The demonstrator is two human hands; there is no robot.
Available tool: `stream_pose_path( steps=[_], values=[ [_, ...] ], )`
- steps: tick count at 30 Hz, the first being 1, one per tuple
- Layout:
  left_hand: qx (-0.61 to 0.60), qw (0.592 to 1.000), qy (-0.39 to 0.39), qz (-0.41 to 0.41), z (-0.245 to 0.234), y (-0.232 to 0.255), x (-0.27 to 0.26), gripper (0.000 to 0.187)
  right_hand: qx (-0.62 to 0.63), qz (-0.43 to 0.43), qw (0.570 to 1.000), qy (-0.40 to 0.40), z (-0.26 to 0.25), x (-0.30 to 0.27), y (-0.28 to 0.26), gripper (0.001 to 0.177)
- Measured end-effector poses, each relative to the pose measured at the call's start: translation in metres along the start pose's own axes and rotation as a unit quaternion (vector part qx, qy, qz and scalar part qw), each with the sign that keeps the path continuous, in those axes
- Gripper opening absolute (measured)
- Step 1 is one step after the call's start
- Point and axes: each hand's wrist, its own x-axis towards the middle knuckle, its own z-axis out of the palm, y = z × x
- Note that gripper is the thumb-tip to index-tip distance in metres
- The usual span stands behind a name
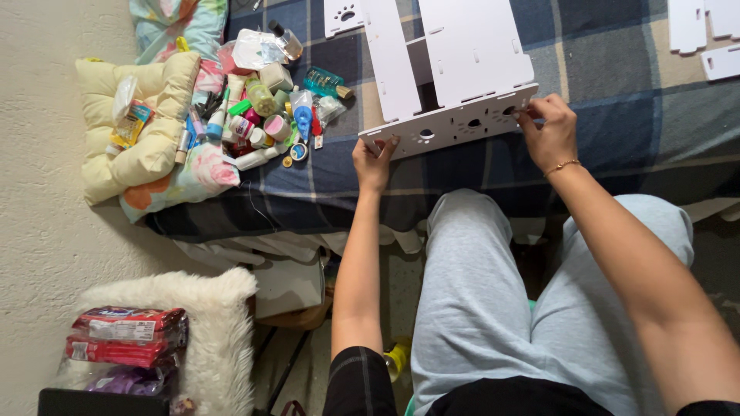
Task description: The person assembles a white flat-pack furniture unit by hand, inserting pre-cut panels into slots and stacking them to form a box-like structure. The person handles multiple panels and aligns them to build the unit.
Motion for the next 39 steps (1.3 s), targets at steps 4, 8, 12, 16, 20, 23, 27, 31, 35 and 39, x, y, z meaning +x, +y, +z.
stream_pose_path(
  steps=[4,8,12,16,20,23,27,31,35,39],
  values=[
    [0.035,0.999,0.011,-0.005,0.000,0.000,-0.001,0.031,-0.017,0.008,1.000,0.004,0.004,-0.002,0.005,0.013],
    [0.051,0.998,0.021,-0.007,0.001,0.000,-0.002,0.031,0.023,0.021,0.999,0.012,0.007,-0.003,0.015,0.023],
    [0.020,1.000,0.012,0.000,0.002,0.000,-0.003,0.030,0.061,0.019,0.998,0.013,0.012,-0.005,0.028,0.029],
    [0.032,0.999,0.013,0.001,0.003,0.000,-0.003,0.030,0.074,0.052,0.996,-0.007,0.017,-0.007,0.040,0.023],
    [0.008,1.000,0.007,0.010,0.003,0.000,-0.004,0.030,0.074,0.061,0.994,-0.054,0.014,-0.010,0.049,0.021],
    [0.027,0.999,0.019,0.002,0.004,0.000,-0.003,0.030,0.082,0.053,0.993,-0.066,0.012,-0.011,0.053,0.019],
    [0.019,1.000,0.014,0.002,0.004,-0.003,-0.005,0.029,0.115,0.052,0.991,-0.049,0.017,-0.016,0.058,0.020],
    [0.035,0.999,0.020,0.010,0.002,-0.003,-0.003,0.031,0.114,0.047,0.992,-0.035,0.023,-0.017,0.060,0.022],
    [0.046,0.999,0.018,0.012,0.002,-0.002,-0.004,0.033,0.104,0.053,0.992,-0.040,0.022,-0.017,0.061,0.021],
    [0.041,0.999,0.015,0.006,0.003,0.000,-0.004,0.032,0.094,0.064,0.993,-0.040,0.022,-0.015,0.061,0.019]
  ],
)
